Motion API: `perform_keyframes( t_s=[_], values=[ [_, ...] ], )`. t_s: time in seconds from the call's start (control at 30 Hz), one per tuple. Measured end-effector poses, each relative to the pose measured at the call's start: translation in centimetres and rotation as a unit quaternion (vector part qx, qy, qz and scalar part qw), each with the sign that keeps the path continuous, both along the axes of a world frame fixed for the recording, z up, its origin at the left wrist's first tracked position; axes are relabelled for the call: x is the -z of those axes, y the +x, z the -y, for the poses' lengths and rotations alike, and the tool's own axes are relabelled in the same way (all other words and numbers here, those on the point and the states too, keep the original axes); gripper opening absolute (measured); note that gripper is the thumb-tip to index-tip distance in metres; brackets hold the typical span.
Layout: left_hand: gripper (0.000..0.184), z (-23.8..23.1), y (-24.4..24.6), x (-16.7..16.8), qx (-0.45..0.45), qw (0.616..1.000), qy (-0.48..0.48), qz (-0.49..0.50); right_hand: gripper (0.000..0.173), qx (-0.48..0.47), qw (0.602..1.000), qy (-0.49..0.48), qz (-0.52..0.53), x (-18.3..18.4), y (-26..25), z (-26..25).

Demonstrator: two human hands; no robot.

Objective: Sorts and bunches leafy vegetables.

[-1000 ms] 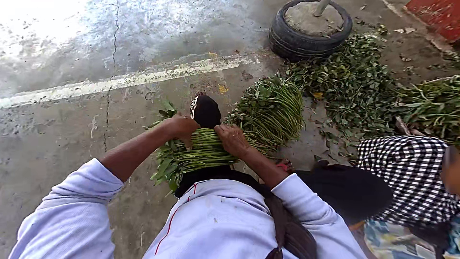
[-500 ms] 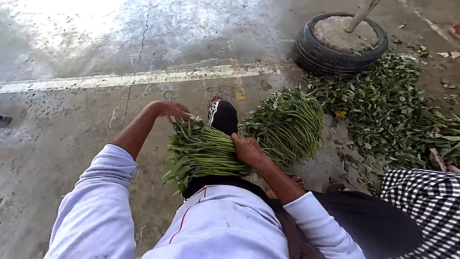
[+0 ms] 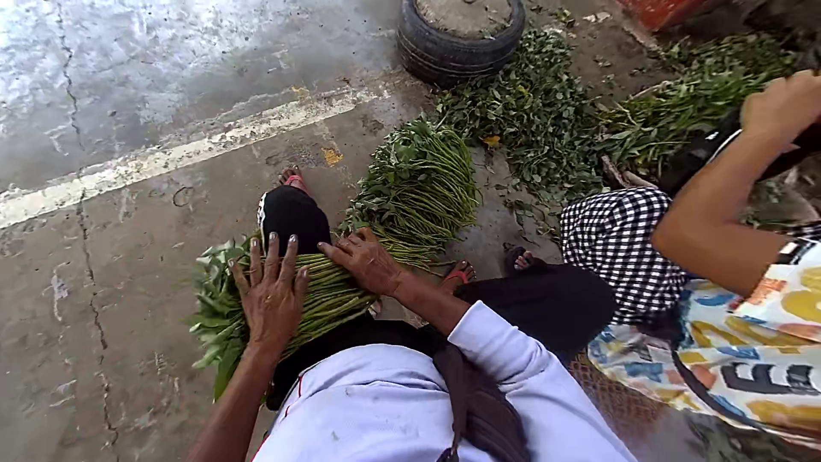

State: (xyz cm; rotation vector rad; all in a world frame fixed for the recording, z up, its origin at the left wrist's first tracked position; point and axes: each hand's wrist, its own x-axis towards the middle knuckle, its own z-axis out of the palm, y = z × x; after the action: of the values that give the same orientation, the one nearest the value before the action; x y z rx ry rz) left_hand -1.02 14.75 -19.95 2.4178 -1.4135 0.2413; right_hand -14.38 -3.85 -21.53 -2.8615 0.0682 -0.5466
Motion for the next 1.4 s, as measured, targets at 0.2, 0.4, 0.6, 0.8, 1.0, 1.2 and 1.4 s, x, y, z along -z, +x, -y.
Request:
perform_keyframes(
  t_s=[0.2, 0.4, 0.6, 0.8, 1.0, 1.2, 1.4],
  values=[
    [0.062, -2.0, 0.8, 0.1, -0.042, 0.999, 0.021, -0.011, 0.055, 0.136, 0.949, 0.112, -0.262, 4.1, -5.7, 9.4],
    [0.069, -2.4, 2.2, -3.5, -0.003, 0.994, 0.107, -0.011, 0.032, 0.406, 0.833, 0.257, -0.273, 6.7, -10.0, 22.2],
    [0.073, 7.3, 6.4, -10.6, 0.239, 0.958, 0.116, -0.105, 0.036, 0.473, 0.814, 0.278, -0.189, 6.2, -8.7, 27.3],
    [0.063, 23.4, 3.4, -8.0, 0.383, 0.809, 0.329, -0.301, 0.052, 0.491, 0.822, 0.238, -0.165, 7.9, -5.9, 30.2],
    [0.062, 29.8, -0.5, -0.3, 0.393, 0.725, 0.413, -0.387, 0.059, 0.493, 0.824, 0.234, -0.153, 10.7, -4.3, 33.6],
    [0.061, 30.4, 1.6, 3.1, 0.345, 0.726, 0.434, -0.408, 0.059, 0.497, 0.832, 0.194, -0.149, 12.6, -3.0, 34.9],
    [0.06, 31.5, 2.2, 3.0, 0.323, 0.736, 0.42, -0.422, 0.033, 0.464, 0.861, 0.124, -0.168, 13.3, -2.7, 35.3]
  ],
)
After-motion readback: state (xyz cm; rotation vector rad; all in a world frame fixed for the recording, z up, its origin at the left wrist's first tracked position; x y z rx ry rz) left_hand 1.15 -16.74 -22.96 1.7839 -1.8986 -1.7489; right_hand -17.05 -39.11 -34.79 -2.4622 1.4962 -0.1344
